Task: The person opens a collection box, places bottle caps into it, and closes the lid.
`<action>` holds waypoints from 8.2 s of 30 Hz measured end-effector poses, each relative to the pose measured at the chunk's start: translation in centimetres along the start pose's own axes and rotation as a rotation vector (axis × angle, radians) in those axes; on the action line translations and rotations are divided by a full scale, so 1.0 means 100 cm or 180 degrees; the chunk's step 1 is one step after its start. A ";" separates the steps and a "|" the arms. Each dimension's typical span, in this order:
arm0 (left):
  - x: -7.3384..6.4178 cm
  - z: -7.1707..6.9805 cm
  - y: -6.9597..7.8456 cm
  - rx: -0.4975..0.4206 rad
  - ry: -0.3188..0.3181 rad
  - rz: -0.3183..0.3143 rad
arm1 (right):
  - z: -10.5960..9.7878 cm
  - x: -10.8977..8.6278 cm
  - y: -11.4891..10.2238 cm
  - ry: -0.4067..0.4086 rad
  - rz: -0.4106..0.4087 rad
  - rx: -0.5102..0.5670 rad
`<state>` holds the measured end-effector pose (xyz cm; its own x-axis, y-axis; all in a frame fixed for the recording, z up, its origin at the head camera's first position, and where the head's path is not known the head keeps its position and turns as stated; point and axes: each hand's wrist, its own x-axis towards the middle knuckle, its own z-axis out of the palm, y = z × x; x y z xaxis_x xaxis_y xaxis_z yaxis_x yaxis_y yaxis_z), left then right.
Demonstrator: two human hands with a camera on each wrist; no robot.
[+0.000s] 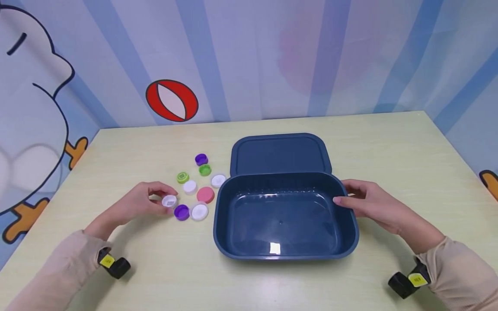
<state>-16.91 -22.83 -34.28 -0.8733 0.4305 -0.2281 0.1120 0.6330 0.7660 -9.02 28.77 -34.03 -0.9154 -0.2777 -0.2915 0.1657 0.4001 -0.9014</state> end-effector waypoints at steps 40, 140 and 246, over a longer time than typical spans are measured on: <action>-0.010 0.026 0.081 0.0397 -0.0035 0.0175 | -0.001 0.001 -0.001 -0.0002 0.0012 0.0070; 0.110 0.161 0.208 0.0675 -0.1221 0.1816 | 0.001 0.002 -0.001 -0.0001 0.0195 0.0058; 0.053 -0.012 0.014 -0.0423 0.0691 -0.0008 | 0.000 0.001 0.010 0.0072 0.0155 0.0173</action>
<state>-21.98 -20.46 -33.69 -0.9564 0.2717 -0.1068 0.0588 0.5376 0.8412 -8.98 29.12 -34.97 -0.9137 -0.2391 -0.3287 0.2293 0.3645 -0.9025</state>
